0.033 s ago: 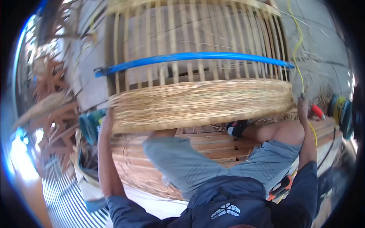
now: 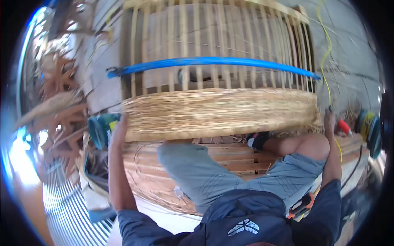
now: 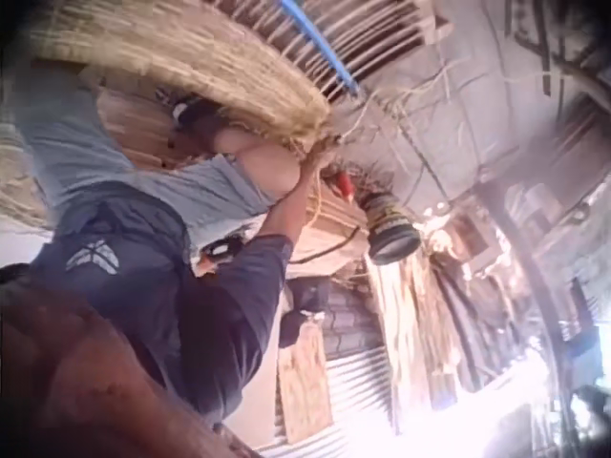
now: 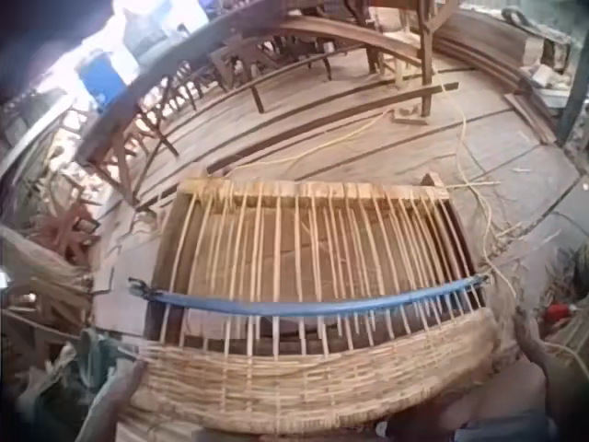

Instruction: Assembling and weaving a rattan chair component using glue, a pneumatic stapler, a hammer, and manual weaving.

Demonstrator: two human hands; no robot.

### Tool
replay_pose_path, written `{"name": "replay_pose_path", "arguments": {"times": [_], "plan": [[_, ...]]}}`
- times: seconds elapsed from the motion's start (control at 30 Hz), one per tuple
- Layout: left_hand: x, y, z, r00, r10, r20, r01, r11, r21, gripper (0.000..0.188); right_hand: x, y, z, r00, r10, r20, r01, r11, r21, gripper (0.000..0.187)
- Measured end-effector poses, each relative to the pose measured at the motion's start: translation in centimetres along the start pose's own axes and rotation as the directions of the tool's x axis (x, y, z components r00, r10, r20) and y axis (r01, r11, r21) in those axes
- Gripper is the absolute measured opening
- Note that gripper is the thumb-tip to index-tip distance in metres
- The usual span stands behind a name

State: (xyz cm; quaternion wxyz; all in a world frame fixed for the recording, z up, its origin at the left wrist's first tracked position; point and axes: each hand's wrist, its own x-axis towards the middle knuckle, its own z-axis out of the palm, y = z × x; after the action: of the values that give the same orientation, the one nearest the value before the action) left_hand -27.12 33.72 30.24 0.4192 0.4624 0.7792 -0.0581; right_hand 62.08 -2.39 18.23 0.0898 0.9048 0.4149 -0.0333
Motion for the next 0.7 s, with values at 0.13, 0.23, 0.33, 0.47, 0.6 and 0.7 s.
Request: {"name": "replay_pose_path", "arguments": {"times": [0.13,0.23,0.33,0.47,0.6,0.7], "plan": [[-21.0,16.7,5.8,0.975,0.062,-0.213,-0.134,0.931,-0.339,0.051,22.4,11.5,7.5,0.88,-0.473,-0.047,0.4,0.684,0.61,0.039],[-32.7,18.6,8.7,0.918,-0.022,-0.397,-0.067,0.976,-0.208,0.047,17.3,-1.4,10.7,0.799,-0.272,0.537,-0.348,0.519,0.781,0.039],[-38.5,17.7,13.1,0.894,0.043,-0.446,-0.179,0.947,-0.268,0.045,16.8,0.6,6.2,0.807,-0.398,0.436,0.057,0.788,0.614,0.039],[-41.2,12.5,16.3,0.921,-0.044,-0.387,-0.108,0.926,-0.361,0.048,15.1,10.0,3.9,0.921,-0.354,0.166,0.349,0.935,0.057,0.048],[-41.0,8.2,15.5,0.917,-0.049,-0.395,-0.113,0.92,-0.376,0.055,4.3,5.6,-5.2,0.962,-0.242,0.127,0.228,0.967,0.117,0.048],[-39.9,5.1,14.9,0.935,-0.043,-0.351,-0.079,0.943,-0.324,0.069,-2.3,10.5,-6.1,0.992,0.016,0.129,-0.038,0.985,0.166,0.045]]}}
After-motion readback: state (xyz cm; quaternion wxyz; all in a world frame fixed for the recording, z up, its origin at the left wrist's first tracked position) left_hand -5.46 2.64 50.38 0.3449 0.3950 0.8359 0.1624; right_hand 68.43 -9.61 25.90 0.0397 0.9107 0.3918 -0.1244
